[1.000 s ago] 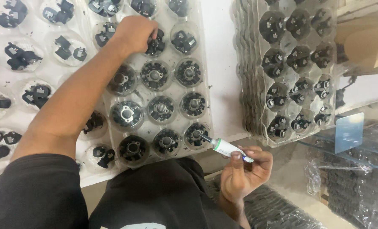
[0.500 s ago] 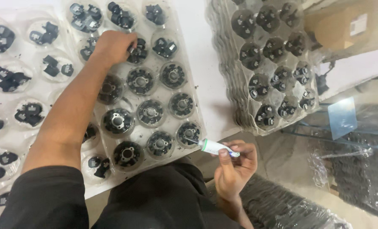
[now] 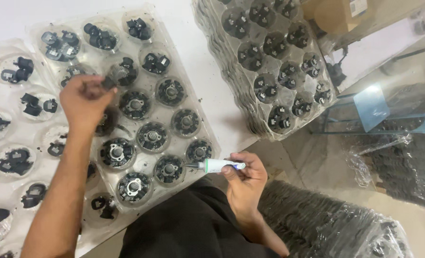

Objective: The person picks small black plastic components one at a time from molded trays on a workbench and applies adhesive to each with a squeeze tube, then places the treated component back into the tray. They work through the tray repeatedly, handling the tube and components by hand.

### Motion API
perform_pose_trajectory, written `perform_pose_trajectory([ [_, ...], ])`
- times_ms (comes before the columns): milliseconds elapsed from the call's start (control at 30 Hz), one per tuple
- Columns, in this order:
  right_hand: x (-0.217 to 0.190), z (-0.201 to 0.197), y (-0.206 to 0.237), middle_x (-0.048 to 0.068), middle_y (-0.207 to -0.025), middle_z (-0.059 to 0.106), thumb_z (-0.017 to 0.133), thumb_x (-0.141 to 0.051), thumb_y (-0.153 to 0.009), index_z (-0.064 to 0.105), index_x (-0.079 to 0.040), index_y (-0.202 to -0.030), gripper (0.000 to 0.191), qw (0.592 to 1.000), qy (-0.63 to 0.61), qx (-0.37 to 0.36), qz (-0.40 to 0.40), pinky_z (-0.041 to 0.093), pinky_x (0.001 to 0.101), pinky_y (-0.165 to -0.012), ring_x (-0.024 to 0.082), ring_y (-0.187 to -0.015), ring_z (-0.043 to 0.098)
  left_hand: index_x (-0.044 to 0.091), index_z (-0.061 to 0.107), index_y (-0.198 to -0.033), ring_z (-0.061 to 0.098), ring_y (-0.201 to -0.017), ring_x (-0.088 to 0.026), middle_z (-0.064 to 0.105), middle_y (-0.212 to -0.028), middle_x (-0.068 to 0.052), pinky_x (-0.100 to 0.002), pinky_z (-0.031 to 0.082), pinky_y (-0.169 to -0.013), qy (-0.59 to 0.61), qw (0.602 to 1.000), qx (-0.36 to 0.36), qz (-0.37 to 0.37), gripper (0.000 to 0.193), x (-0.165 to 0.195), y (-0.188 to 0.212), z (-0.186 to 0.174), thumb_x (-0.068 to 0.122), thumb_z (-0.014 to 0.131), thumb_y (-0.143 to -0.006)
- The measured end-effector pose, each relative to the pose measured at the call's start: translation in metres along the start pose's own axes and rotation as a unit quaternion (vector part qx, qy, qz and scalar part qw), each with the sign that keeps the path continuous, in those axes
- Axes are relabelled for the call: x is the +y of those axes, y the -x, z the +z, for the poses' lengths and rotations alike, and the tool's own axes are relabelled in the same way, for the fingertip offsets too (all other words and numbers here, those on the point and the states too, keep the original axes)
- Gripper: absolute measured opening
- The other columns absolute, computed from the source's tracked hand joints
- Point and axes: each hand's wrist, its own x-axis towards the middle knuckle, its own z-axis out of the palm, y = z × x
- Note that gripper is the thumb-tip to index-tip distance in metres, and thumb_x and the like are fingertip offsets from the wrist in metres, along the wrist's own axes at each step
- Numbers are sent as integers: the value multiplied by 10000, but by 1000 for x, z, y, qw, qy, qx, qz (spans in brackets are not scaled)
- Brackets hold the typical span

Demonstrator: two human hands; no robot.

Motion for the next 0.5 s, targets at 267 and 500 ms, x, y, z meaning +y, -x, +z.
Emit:
perform_pose_trajectory([
  [267,2,18,-6,131,-1109,669,755,132,-896,687,8,-1071,225,996,-36,-77,-20,560,325,-960,224,-1060,669,57,536,-1083,730,-1012,-174,715,-1067,-93,-313,624,-925,254,960,43,-110,430,60,121,21,-180,747,-793],
  [500,-11,37,-7,131,-1002,692,798,100,-856,682,2,-1053,249,989,-47,-108,-86,550,344,-897,249,-980,650,-14,614,-1210,712,-1091,-175,711,-1214,-127,-327,612,-950,275,954,-25,-116,478,128,157,41,-243,698,-799],
])
